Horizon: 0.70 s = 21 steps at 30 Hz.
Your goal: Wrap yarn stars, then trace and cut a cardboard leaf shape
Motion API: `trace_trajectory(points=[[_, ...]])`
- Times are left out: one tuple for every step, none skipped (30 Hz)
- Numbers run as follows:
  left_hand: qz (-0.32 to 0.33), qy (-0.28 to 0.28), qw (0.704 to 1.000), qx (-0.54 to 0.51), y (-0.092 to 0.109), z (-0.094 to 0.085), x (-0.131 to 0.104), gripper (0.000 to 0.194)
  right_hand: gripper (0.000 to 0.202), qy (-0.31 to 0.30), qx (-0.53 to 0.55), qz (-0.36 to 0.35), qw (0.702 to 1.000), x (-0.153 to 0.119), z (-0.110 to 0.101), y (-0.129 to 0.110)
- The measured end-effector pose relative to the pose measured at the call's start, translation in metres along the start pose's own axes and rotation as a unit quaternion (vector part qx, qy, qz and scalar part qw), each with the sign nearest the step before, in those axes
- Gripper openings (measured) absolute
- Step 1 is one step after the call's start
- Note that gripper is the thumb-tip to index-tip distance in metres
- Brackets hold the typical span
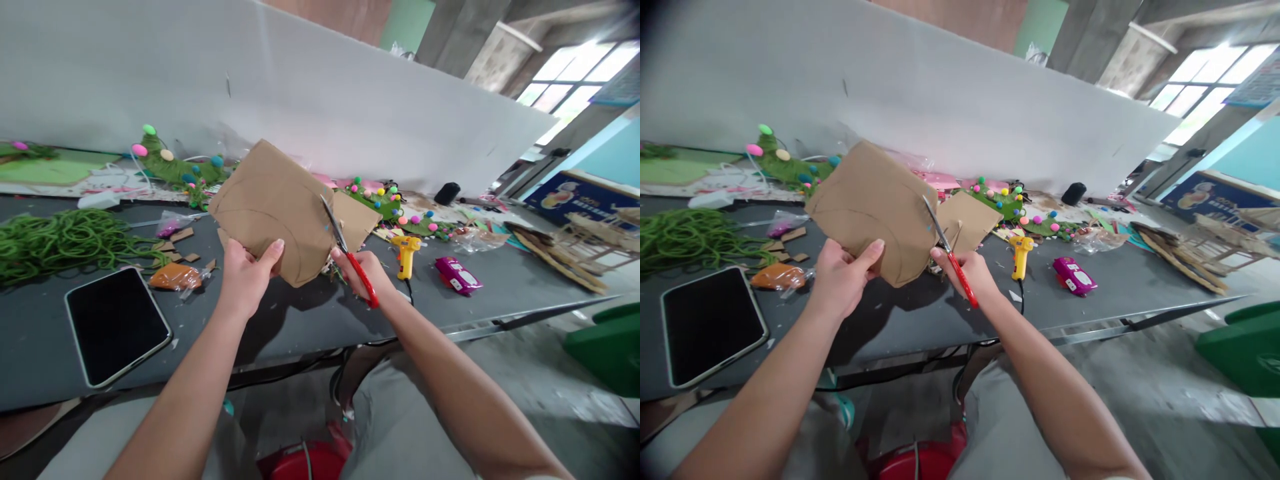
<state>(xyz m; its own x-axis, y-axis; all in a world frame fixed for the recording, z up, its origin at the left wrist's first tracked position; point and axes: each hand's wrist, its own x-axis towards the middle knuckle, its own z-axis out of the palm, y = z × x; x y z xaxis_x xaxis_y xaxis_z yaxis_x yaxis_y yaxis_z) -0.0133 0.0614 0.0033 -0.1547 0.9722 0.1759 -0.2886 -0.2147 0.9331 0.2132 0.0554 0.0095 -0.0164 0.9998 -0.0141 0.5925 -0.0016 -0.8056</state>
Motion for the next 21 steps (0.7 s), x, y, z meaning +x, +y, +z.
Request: trace_trajectory(points=[[0.001,-0.003,1.000,0.001,0.0001,-0.0005,0.0001,0.050,0.071,-0.002,0.002,0.000,1.000,-0.0001,0.0006,0.0001],[0.002,-0.006,1.000,0.003,0.0002,-0.0009,0.0002,0.049,0.071,-0.005,0.004,-0.001,1.000,-0.0004,0.0009,0.0002],[0.001,-0.008,1.000,0.006,0.0004,-0.0013,0.0004,0.048,0.071,-0.010,0.007,-0.003,1.000,-0.0006,0.0010,0.0002],[0.000,-0.009,1.000,0.009,0.0007,-0.0016,0.0006,0.047,0.071,-0.015,0.007,-0.006,1.000,-0.0009,0.0008,0.0003],[-0.001,-0.010,1.000,0.010,0.0011,-0.0017,0.0008,0.047,0.072,-0.020,0.008,-0.007,1.000,-0.0012,0.0003,0.0004],[-0.003,-0.009,1.000,0.011,0.0014,-0.0018,0.0009,0.047,0.072,-0.024,0.009,-0.010,1.000,-0.0014,-0.0005,0.0004],[-0.005,-0.009,1.000,0.012,0.0018,-0.0017,0.0008,0.047,0.072,-0.028,0.012,-0.012,0.999,-0.0016,-0.0015,0.0005],[-0.007,-0.009,1.000,0.013,0.0020,-0.0015,0.0006,0.048,0.072,-0.032,0.016,-0.014,0.999,-0.0017,-0.0026,0.0004],[-0.009,-0.009,1.000,0.013,0.0022,-0.0012,0.0003,0.050,0.072,-0.035,0.022,-0.014,0.999,-0.0018,-0.0035,0.0002],[-0.011,-0.008,1.000,0.013,0.0022,-0.0008,-0.0001,0.050,0.072,-0.039,0.027,-0.014,0.999,-0.0018,-0.0043,-0.0001],[-0.013,-0.008,1.000,0.014,0.0021,-0.0005,-0.0005,0.051,0.072,-0.043,0.031,-0.013,0.998,-0.0019,-0.0049,-0.0008],[-0.014,-0.008,1.000,0.015,0.0018,-0.0003,-0.0008,0.051,0.072,-0.047,0.034,-0.011,0.998,-0.0020,-0.0052,-0.0016],[-0.015,-0.009,1.000,0.016,0.0014,-0.0002,-0.0010,0.050,0.073,-0.050,0.035,-0.005,0.998,-0.0022,-0.0053,-0.0026],[-0.016,-0.008,1.000,0.017,0.0009,-0.0003,-0.0010,0.050,0.074,-0.052,0.037,0.002,0.998,-0.0024,-0.0051,-0.0038],[-0.017,-0.007,1.000,0.017,0.0005,-0.0006,-0.0010,0.050,0.074,-0.052,0.037,0.010,0.998,-0.0026,-0.0048,-0.0049],[-0.017,-0.006,1.000,0.017,0.0001,-0.0009,-0.0008,0.050,0.074,-0.049,0.035,0.016,0.998,-0.0027,-0.0044,-0.0058],[-0.019,-0.004,1.000,0.017,-0.0002,-0.0013,-0.0005,0.051,0.074,-0.041,0.031,0.020,0.998,-0.0027,-0.0039,-0.0063],[-0.020,-0.003,1.000,0.017,-0.0003,-0.0017,-0.0002,0.052,0.074,-0.032,0.025,0.019,0.999,-0.0025,-0.0034,-0.0064],[-0.022,-0.002,1.000,0.017,-0.0003,-0.0020,0.0000,0.052,0.074,-0.024,0.019,0.015,0.999,-0.0022,-0.0029,-0.0060],[-0.025,-0.002,1.000,0.018,-0.0001,-0.0023,0.0002,0.052,0.073,-0.017,0.014,0.009,1.000,-0.0018,-0.0024,-0.0052],[-0.026,-0.003,0.999,0.019,0.0002,-0.0025,0.0004,0.051,0.073,-0.015,0.012,0.005,1.000,-0.0013,-0.0019,-0.0041]])
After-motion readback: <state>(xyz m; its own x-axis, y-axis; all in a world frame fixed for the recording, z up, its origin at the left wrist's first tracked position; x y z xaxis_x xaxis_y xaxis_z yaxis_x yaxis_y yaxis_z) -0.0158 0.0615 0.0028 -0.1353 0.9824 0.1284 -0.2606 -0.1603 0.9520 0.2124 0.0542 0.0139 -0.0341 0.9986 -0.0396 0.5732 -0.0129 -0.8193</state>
